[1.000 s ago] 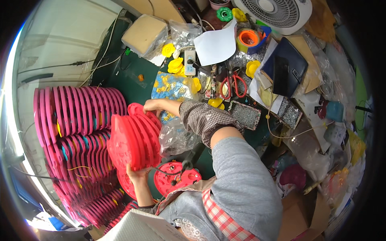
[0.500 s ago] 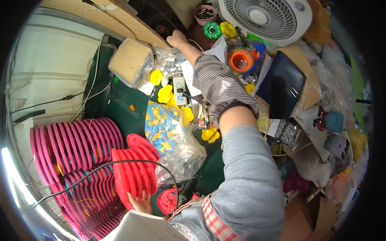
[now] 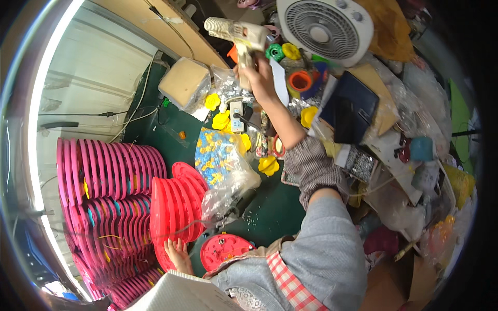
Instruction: The person assembles decorative lanterns by attaching star-shaped plastic pieces and small LED lights to red plastic frames. They use a soldering iron to connect wires and a hot glue gun to secure components. The person repeatedly handles the frames, wires, and decorative pieces while working at a cluttered table.
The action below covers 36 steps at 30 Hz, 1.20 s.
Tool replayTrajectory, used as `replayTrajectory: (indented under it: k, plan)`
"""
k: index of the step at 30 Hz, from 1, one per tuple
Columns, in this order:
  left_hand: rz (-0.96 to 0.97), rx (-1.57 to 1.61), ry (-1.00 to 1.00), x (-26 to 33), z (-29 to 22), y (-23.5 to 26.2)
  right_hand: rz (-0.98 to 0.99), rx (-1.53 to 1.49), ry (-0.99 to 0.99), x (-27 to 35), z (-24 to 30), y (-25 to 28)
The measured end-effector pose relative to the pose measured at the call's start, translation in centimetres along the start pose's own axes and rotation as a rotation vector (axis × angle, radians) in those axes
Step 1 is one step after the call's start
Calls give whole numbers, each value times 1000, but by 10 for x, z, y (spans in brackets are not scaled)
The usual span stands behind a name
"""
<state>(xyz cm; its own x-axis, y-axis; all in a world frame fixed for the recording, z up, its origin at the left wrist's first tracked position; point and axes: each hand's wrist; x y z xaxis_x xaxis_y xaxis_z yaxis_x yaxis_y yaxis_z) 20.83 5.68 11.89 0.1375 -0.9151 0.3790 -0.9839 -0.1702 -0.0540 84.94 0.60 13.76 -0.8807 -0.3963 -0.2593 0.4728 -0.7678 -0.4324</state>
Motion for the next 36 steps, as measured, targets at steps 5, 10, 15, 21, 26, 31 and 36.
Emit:
replayTrajectory:
  k: [5, 10, 15, 21, 26, 31, 36]
  plan:
    - [167, 43, 45, -21, 1, -5, 164, -80, -25, 155, 169, 33]
    - [302, 75, 0, -4, -20, 23, 315, -121, 364, 303, 260, 54]
    - [348, 137, -34, 0, -25, 101, 767, -359, 82, 425, 297, 28]
    - [236, 233, -189, -2, -8, 213, 857, 339, -758, 537, 244, -53]
    - [-83, -23, -365, 19, 32, 357, 1039, 594, -749, 580, 80, -66]
    - [-203, -281, -361, 24, 64, 396, 1028, 744, -771, 602, -3, -84]
    - [-61, -686, -642, -38, 62, 360, 1027, 829, -785, 614, -29, -109]
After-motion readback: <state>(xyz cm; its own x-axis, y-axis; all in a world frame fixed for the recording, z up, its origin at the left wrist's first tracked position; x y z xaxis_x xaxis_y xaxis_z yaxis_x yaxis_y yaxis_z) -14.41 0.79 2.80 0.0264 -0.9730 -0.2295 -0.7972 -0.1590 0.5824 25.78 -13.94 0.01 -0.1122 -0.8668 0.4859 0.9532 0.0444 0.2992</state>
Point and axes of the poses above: each hand's wrist, its own x-axis away from the middle knuckle, its own y-axis out of the back of the hand, z = x × y, and after that the axes turned 10 degrees about x, right-handed
